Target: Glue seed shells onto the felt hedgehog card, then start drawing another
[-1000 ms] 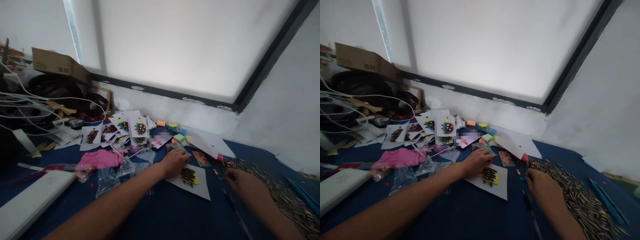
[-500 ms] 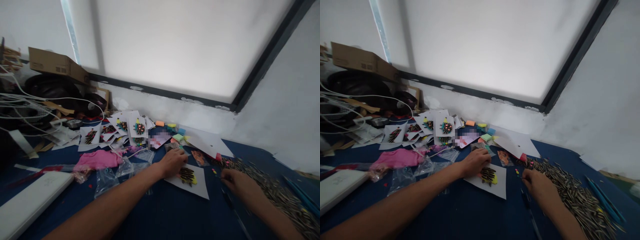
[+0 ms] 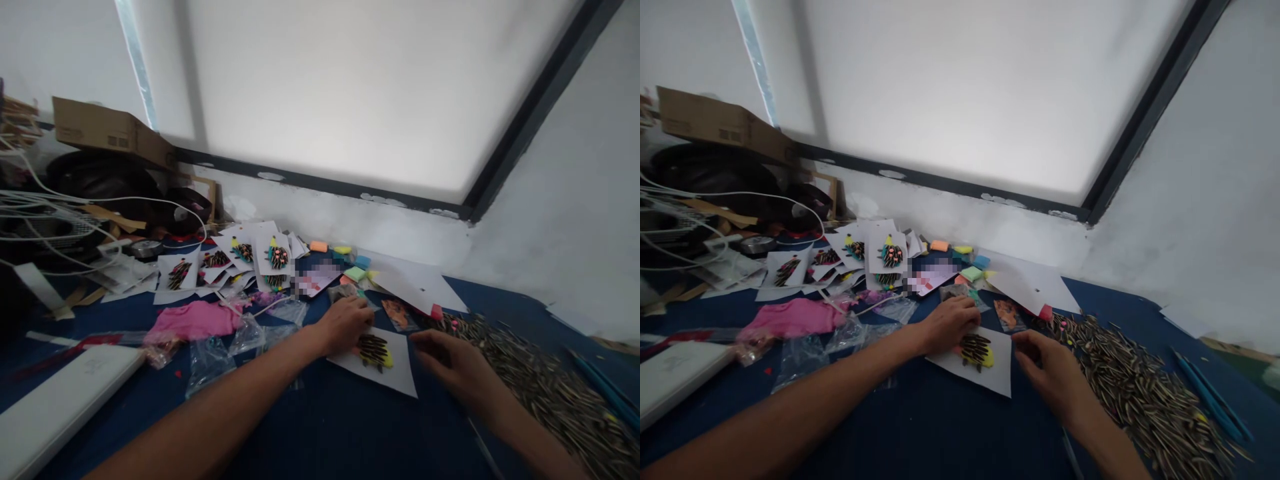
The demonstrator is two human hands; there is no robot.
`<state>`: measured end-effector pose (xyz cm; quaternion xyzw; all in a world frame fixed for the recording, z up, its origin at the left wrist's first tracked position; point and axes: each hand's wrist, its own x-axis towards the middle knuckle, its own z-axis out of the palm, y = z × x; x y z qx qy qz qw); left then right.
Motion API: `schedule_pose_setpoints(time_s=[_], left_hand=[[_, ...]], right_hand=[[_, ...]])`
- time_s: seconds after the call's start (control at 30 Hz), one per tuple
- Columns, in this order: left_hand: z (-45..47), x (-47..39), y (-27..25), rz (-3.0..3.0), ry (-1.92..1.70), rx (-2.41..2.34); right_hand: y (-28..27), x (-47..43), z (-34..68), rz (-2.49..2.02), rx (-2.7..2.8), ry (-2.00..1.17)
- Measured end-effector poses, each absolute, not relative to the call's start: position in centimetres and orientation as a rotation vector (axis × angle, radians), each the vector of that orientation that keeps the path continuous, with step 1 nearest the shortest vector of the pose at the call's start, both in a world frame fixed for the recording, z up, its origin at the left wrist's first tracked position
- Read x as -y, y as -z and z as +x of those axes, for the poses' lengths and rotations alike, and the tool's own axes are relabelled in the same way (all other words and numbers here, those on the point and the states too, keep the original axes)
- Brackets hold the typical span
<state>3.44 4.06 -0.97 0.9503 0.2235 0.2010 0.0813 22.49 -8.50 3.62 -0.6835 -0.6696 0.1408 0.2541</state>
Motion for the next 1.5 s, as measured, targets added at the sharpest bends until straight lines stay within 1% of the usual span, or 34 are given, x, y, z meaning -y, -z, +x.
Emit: schedule_pose_setpoints(time_s=[0.2, 0.33, 0.57, 0.8, 1.0, 1.2, 1.5], left_hand=[[3.5, -4.0, 0.9, 2.726, -0.617, -0.729], [3.6, -4.3, 1.1, 2.645, -0.653, -0.733], [3.8, -4.5, 1.6, 2.642, -0.675, -0.712], [3.8, -4.5, 1.6, 2.638, -0.660, -0.724], [3.8, -4.4, 1.2, 2.643, -0.624, -0.735], [3.7, -4.3, 1.5, 2.673, -0.614, -0.738], [3.6, -4.5, 1.7, 2.719, -0.605, -0.686]], right_hand=[[-2.9, 8.3, 21.5, -1.799, 1.834, -0.183], [-2.8, 8.4, 20.8, -1.754, 1.771, -0.133], [-2.3, 8.6, 20.2, -1.817, 1.779, -0.150], [-1.6, 8.4, 20.1, -1.723, 1.766, -0.229], [-1.0, 8.2, 20.0, -1.741, 1.722, -0.267], [-0.9, 8.1, 19.5, -1.757, 1.674, -0.237], [-0.6, 7.9, 19.5, -1.773, 1.782, -0.172]])
